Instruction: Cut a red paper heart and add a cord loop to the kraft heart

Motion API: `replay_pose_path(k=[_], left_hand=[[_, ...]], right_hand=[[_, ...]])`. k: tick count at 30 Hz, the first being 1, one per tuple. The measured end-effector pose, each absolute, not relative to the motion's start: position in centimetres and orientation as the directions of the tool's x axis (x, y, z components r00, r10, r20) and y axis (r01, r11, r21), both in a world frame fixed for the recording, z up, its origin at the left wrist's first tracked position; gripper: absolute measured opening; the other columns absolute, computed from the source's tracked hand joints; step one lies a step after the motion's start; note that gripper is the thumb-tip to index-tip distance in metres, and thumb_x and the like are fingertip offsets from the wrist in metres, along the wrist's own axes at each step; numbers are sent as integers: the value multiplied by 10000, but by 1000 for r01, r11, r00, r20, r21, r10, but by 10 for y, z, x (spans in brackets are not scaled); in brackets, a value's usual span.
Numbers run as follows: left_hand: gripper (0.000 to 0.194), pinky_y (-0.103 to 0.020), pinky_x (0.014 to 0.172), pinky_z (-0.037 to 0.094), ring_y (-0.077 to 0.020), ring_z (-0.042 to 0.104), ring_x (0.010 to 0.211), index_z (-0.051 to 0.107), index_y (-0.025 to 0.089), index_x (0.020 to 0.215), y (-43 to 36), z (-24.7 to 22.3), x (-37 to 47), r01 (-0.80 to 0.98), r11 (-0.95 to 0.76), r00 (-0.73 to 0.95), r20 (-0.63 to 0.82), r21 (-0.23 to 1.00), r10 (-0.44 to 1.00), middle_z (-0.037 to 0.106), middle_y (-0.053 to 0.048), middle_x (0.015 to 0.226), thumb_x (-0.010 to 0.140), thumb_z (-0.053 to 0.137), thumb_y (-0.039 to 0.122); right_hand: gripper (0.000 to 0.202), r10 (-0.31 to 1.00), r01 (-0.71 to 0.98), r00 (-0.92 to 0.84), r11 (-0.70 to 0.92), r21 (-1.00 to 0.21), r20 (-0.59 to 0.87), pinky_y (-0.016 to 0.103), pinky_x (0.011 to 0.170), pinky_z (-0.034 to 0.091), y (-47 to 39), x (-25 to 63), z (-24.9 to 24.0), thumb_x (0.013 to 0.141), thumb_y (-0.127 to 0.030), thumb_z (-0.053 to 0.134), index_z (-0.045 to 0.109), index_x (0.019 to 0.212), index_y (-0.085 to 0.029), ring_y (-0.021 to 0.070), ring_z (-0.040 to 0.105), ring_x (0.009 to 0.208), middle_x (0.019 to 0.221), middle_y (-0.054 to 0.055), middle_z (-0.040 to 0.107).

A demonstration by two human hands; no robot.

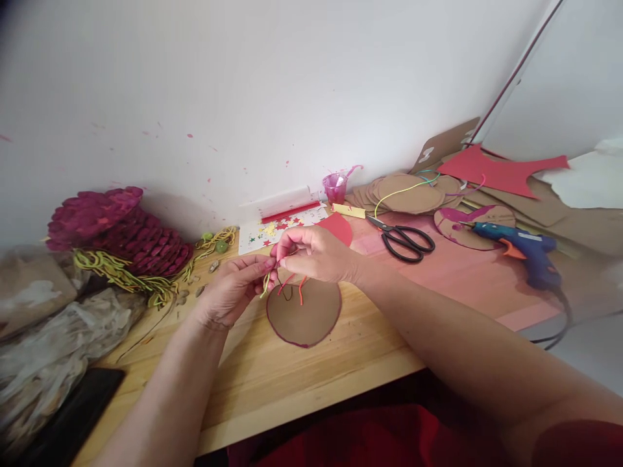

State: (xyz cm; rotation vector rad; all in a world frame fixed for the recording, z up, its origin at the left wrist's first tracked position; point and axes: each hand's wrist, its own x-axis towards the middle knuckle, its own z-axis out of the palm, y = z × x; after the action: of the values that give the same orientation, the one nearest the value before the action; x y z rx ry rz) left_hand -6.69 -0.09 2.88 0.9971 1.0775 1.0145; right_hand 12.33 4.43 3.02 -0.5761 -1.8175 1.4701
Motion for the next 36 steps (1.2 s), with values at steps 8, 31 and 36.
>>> replay_pose_path(k=[8, 31, 36], left_hand=[[189, -212, 597, 447, -100, 587, 608, 754, 142, 729, 0, 27, -69, -142, 204, 99, -191, 969, 977, 698, -53, 712, 672, 812, 313], [117, -184, 557, 533, -181, 737, 763, 613, 127, 761, -2, 29, -65, -192, 244, 119, -225, 950, 967, 750, -114, 882, 777, 707, 194], [91, -217, 591, 564, -208, 745, 793, 599, 137, 794, -2, 31, -63, -251, 302, 204, -255, 920, 945, 750, -117, 859, 799, 679, 178]], right_hand=[[99, 757, 166, -562, 497, -852, 332, 280, 657, 460, 43, 126, 36, 743, -95, 557, 584, 768, -187, 144, 585, 734, 809, 10, 629], [95, 738, 240, -532, 602, -762, 415, 231, 589, 418, 46, 127, 33, 766, -100, 545, 584, 801, -179, 107, 543, 677, 756, -19, 605], [98, 755, 255, -501, 595, -762, 422, 216, 570, 403, 45, 127, 33, 768, -108, 562, 611, 814, -180, 105, 550, 694, 809, -9, 646]])
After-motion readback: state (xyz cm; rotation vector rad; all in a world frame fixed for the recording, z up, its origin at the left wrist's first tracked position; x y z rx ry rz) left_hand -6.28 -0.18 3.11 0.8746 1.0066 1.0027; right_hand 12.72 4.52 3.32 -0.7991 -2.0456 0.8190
